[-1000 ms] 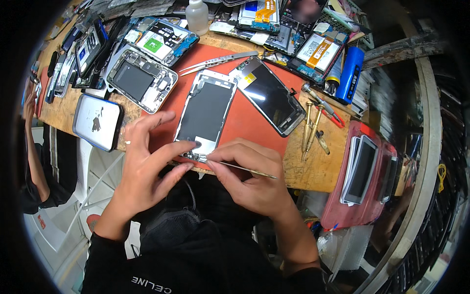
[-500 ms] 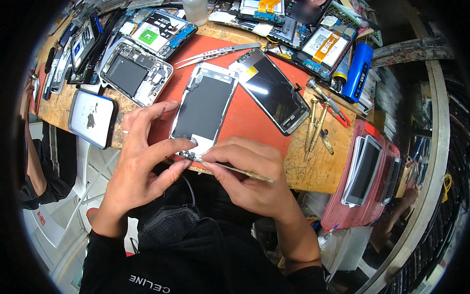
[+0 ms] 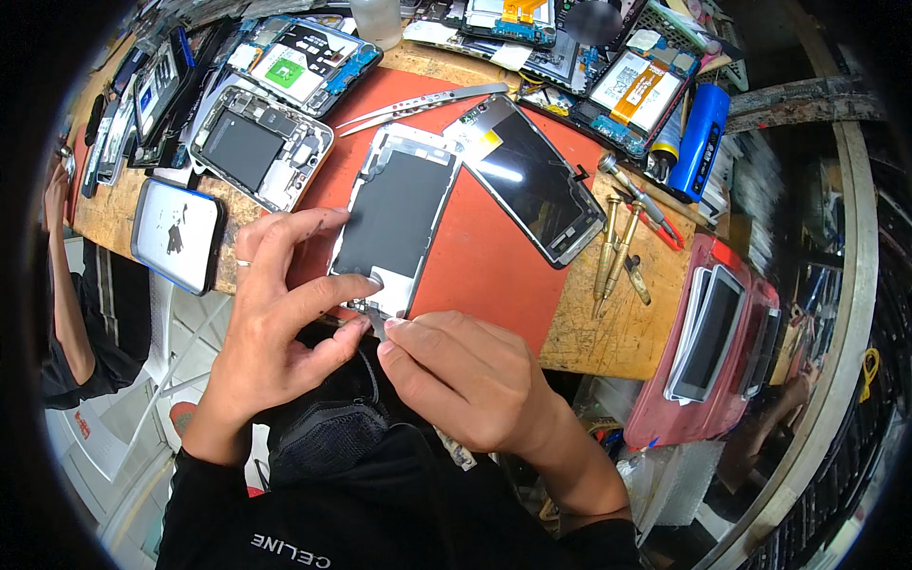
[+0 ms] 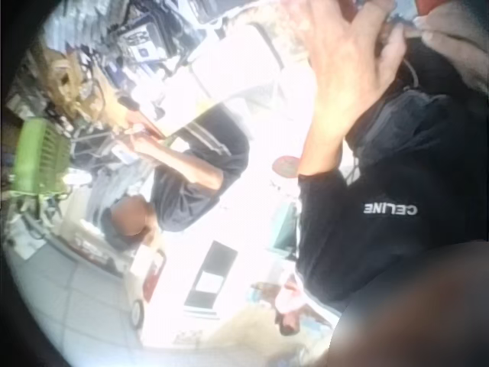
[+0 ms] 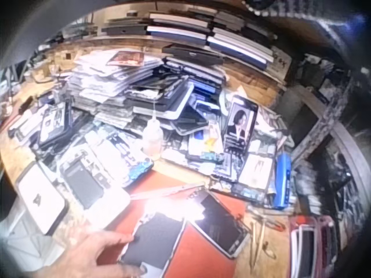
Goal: The person repairs a mobile phone by removing the back cover, detaching the battery, and using a screwdriver to remove screws. They then reassemble the phone by reattaching the battery and securing the back cover.
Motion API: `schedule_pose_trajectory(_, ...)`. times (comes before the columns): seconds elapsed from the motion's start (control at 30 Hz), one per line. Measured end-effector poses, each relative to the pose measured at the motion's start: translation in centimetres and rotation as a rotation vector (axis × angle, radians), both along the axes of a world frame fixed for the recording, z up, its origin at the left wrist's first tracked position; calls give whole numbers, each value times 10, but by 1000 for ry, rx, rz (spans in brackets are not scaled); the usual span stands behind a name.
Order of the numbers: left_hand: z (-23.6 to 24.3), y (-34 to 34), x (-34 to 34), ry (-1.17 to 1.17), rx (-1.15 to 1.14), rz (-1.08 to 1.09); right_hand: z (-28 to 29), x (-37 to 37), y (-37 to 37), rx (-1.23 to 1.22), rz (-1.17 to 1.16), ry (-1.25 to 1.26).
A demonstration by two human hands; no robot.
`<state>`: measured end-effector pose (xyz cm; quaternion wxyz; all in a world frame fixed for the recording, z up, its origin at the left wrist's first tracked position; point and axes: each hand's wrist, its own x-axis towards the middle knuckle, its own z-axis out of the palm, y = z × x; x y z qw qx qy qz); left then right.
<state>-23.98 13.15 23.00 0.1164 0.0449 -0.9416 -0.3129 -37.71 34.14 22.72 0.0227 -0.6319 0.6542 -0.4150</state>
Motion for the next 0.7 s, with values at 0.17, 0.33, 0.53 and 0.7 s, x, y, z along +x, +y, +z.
schedule_pose_trajectory(0.17, 1, -1, 0, -2, 7, -7, -4, -6, -2, -6, -9, -173)
schedule_pose_trajectory(0.33, 2, -1, 0, 1, 15, -19, -6, -13, -4, 3, 17, -204)
schedule_pose_trajectory(0.53, 1, 0, 0, -14, 33, -34, -5, -2, 0, -31, 22, 85)
schedule_pose_trajectory(0.7, 5, 0, -1, -52, 29, -42, -9, 0, 0, -74, 19, 157)
